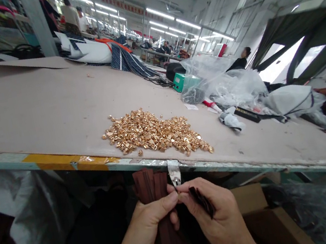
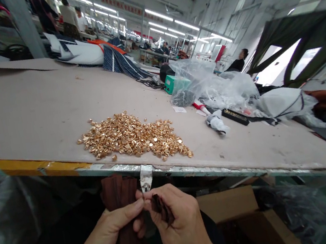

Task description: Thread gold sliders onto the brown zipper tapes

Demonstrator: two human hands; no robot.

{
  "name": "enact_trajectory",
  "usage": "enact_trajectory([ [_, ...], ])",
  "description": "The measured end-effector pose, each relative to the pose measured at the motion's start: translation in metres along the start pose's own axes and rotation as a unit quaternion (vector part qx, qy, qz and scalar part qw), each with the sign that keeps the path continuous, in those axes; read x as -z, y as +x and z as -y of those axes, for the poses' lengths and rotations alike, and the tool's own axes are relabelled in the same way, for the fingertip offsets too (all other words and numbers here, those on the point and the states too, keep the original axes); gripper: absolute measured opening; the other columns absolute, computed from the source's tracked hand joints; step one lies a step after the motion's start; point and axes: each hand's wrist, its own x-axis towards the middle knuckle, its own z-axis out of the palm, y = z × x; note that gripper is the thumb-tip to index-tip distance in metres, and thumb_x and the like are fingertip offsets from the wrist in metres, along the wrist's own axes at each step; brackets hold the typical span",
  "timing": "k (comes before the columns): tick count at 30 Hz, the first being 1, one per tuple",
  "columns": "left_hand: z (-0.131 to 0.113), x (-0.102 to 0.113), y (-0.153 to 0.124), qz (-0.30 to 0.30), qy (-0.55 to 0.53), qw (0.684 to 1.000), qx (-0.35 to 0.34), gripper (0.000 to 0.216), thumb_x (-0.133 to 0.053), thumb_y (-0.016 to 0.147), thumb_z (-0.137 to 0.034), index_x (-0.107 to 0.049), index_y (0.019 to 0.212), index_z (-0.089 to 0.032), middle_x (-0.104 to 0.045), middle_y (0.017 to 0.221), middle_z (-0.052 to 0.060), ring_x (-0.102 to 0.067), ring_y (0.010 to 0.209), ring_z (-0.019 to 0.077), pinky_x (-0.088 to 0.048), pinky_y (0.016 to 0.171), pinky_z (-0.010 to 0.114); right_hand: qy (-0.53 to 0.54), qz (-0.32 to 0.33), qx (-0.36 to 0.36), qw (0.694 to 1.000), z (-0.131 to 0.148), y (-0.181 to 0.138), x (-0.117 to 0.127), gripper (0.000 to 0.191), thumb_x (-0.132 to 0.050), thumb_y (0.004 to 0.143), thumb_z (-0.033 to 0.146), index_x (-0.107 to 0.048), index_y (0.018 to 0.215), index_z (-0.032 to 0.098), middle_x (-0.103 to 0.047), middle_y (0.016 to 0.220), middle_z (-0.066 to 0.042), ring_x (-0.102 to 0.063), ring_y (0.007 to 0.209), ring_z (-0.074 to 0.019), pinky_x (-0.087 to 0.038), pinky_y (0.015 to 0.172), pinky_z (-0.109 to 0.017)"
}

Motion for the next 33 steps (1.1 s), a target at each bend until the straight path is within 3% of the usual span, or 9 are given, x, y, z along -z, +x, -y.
enact_trajectory([
  [3,-0.001,-0.002,0.001,-0.007,0.002,1.000,-0.023,0.031,-0.076,0.064,-0.032,-0.059,0.045,-0.014,-0.054,0.048,0.000,-0.047,0.049,0.0099,-0.039,0.051,0.022,-0.031,-0.016,0.061,0.997,-0.003,0.000,-0.001,0.022,-0.055,0.087,0.009,-0.066,0.103,0.019,-0.068,0.093,-0.007,-0.066,0.081,-0.0146,-0.053,0.071,-0.023],
  [7,-0.003,-0.007,0.001,-0.028,-0.019,0.999,-0.029,0.021,-0.078,0.061,-0.028,-0.065,0.056,-0.013,-0.056,0.049,-0.001,-0.048,0.048,0.0096,-0.039,0.050,0.021,-0.089,-0.025,0.081,0.992,-0.007,-0.003,-0.006,0.033,-0.054,0.085,0.005,-0.064,0.113,0.019,-0.068,0.100,-0.010,-0.068,0.083,-0.0161,-0.055,0.070,-0.023],
  [10,-0.004,-0.009,0.000,-0.028,-0.039,0.999,-0.025,0.016,-0.076,0.063,-0.027,-0.066,0.065,-0.015,-0.056,0.049,-0.002,-0.048,0.047,0.0094,-0.040,0.051,0.021,-0.080,-0.042,0.030,0.995,-0.005,-0.002,-0.011,0.029,-0.054,0.087,0.010,-0.065,0.112,0.020,-0.069,0.093,-0.008,-0.068,0.077,-0.0166,-0.054,0.068,-0.024],
  [14,-0.003,-0.008,-0.002,-0.028,-0.002,0.999,-0.035,0.014,-0.075,0.065,-0.026,-0.066,0.067,-0.015,-0.056,0.049,-0.002,-0.049,0.048,0.0098,-0.040,0.051,0.022,0.015,-0.059,-0.096,0.994,0.001,0.007,-0.014,0.018,-0.056,0.089,0.023,-0.067,0.103,0.021,-0.071,0.083,-0.003,-0.068,0.074,-0.0164,-0.053,0.067,-0.024],
  [19,-0.002,-0.005,-0.013,-0.017,0.052,0.998,-0.032,0.023,-0.078,0.061,-0.024,-0.068,0.080,-0.017,-0.059,0.054,-0.004,-0.048,0.047,0.0091,-0.038,0.048,0.021,0.121,-0.083,-0.182,0.972,0.002,0.014,-0.007,0.018,-0.065,0.081,0.033,-0.067,0.091,0.018,-0.061,0.058,0.003,-0.057,0.052,-0.0115,-0.046,0.049,-0.020],
  [22,-0.001,-0.007,-0.018,-0.011,0.073,0.996,-0.040,0.018,-0.078,0.058,-0.024,-0.066,0.068,-0.015,-0.055,0.050,-0.004,-0.046,0.047,0.0086,-0.036,0.048,0.021,0.191,-0.059,-0.226,0.953,0.004,0.009,-0.004,0.024,-0.075,0.071,0.034,-0.067,0.085,0.017,-0.053,0.051,0.007,-0.048,0.045,-0.0085,-0.040,0.045,-0.019],
  [27,-0.002,-0.014,-0.022,-0.020,0.069,0.997,-0.022,0.033,-0.084,0.047,-0.024,-0.070,0.076,-0.016,-0.060,0.052,-0.003,-0.049,0.047,0.0089,-0.038,0.047,0.020,0.247,-0.050,-0.215,0.943,0.011,0.004,-0.007,0.018,-0.075,0.069,0.025,-0.060,0.062,0.016,-0.052,0.054,0.004,-0.046,0.049,-0.0084,-0.040,0.047,-0.019],
  [30,-0.003,-0.016,-0.022,-0.027,0.020,0.999,-0.013,0.038,-0.086,0.047,-0.026,-0.071,0.079,-0.016,-0.067,0.063,0.000,-0.053,0.050,0.0098,-0.043,0.050,0.021,0.311,-0.057,-0.218,0.923,0.007,0.003,-0.007,0.020,-0.074,0.072,0.028,-0.060,0.063,0.016,-0.056,0.054,0.003,-0.047,0.047,-0.0084,-0.040,0.044,-0.020],
  [33,-0.005,-0.014,-0.018,-0.051,-0.033,0.998,-0.026,0.031,-0.085,0.052,-0.027,-0.068,0.076,-0.017,-0.069,0.071,0.001,-0.061,0.063,0.0140,-0.051,0.063,0.026,0.340,-0.050,-0.253,0.904,0.001,0.002,-0.004,0.020,-0.073,0.073,0.032,-0.065,0.068,0.015,-0.051,0.049,0.004,-0.038,0.040,-0.0057,-0.031,0.038,-0.018],
])
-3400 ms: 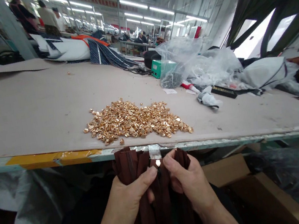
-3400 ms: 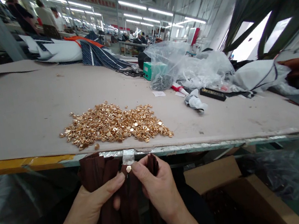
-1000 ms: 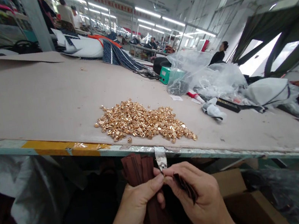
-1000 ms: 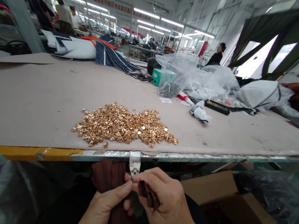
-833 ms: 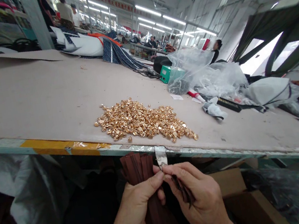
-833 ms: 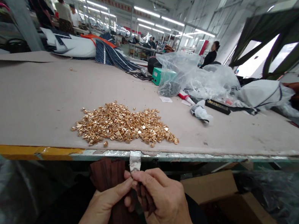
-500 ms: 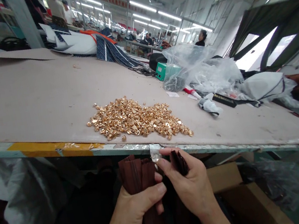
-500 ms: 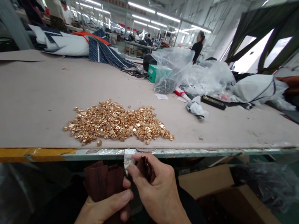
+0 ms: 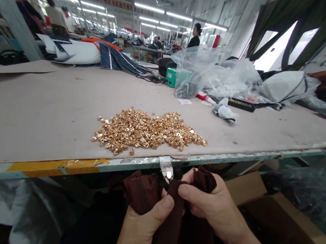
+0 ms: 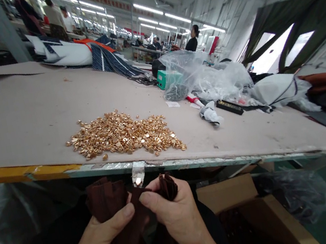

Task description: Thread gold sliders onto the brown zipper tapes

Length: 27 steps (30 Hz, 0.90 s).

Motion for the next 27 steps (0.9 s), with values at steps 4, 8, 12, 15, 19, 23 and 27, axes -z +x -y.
enact_trajectory([
  [4,-0.001,0.008,0.008,-0.004,0.049,0.998,-0.048,0.025,-0.084,0.056,-0.027,-0.065,0.069,-0.017,-0.062,0.059,-0.003,-0.057,0.056,0.0114,-0.047,0.055,0.021,-0.062,-0.010,0.010,0.998,-0.003,-0.002,0.002,0.016,-0.072,0.073,0.031,-0.069,0.072,0.016,-0.052,0.051,0.004,-0.040,0.045,-0.0075,-0.035,0.042,-0.020],
  [8,0.003,0.015,0.011,0.003,0.119,0.990,-0.077,0.024,-0.081,0.062,-0.032,-0.064,0.069,-0.016,-0.055,0.051,-0.003,-0.051,0.049,0.0105,-0.041,0.048,0.021,-0.150,-0.004,0.059,0.987,-0.007,-0.007,0.000,0.014,-0.066,0.080,0.029,-0.068,0.074,0.016,-0.060,0.062,0.001,-0.051,0.057,-0.0117,-0.042,0.053,-0.023],
  [12,0.003,0.016,0.011,0.033,0.089,0.995,-0.017,0.029,-0.077,0.067,-0.034,-0.057,0.057,-0.016,-0.053,0.047,-0.003,-0.050,0.045,0.0104,-0.040,0.046,0.022,-0.249,0.009,0.206,0.946,-0.011,-0.010,0.002,0.006,-0.062,0.083,0.019,-0.067,0.080,0.018,-0.062,0.069,0.000,-0.056,0.059,-0.0119,-0.043,0.054,-0.022],
  [15,0.000,0.012,0.011,0.031,0.025,0.999,0.034,0.030,-0.078,0.065,-0.032,-0.056,0.053,-0.016,-0.050,0.043,-0.003,-0.049,0.042,0.0098,-0.041,0.046,0.022,-0.275,0.039,0.307,0.910,-0.012,-0.011,0.003,0.015,-0.059,0.081,0.008,-0.065,0.089,0.019,-0.064,0.076,-0.002,-0.061,0.066,-0.0138,-0.047,0.060,-0.023],
  [19,-0.001,0.009,0.007,0.024,0.013,0.997,0.076,0.035,-0.082,0.057,-0.035,-0.054,0.048,-0.015,-0.051,0.041,-0.002,-0.050,0.039,0.0106,-0.043,0.043,0.023,-0.224,-0.012,0.262,0.938,-0.012,-0.011,-0.002,0.008,-0.059,0.084,0.014,-0.064,0.083,0.020,-0.061,0.072,0.000,-0.059,0.061,-0.0124,-0.046,0.056,-0.023],
  [23,-0.001,0.008,0.006,0.022,0.014,0.997,0.079,0.030,-0.083,0.056,-0.031,-0.058,0.049,-0.015,-0.052,0.041,-0.002,-0.049,0.039,0.0095,-0.041,0.041,0.020,-0.137,-0.006,0.147,0.980,-0.012,-0.010,-0.008,0.007,-0.067,0.082,0.025,-0.064,0.078,0.021,-0.059,0.065,0.002,-0.057,0.055,-0.0122,-0.046,0.052,-0.022],
  [27,-0.007,0.007,0.008,0.022,-0.021,0.993,0.113,0.024,-0.082,0.055,-0.029,-0.064,0.052,-0.014,-0.052,0.039,-0.002,-0.048,0.038,0.0092,-0.042,0.042,0.020,-0.056,0.004,0.130,0.990,-0.013,-0.009,-0.010,0.012,-0.066,0.082,0.024,-0.061,0.071,0.020,-0.058,0.070,0.002,-0.058,0.054,-0.0112,-0.049,0.053,-0.022],
])
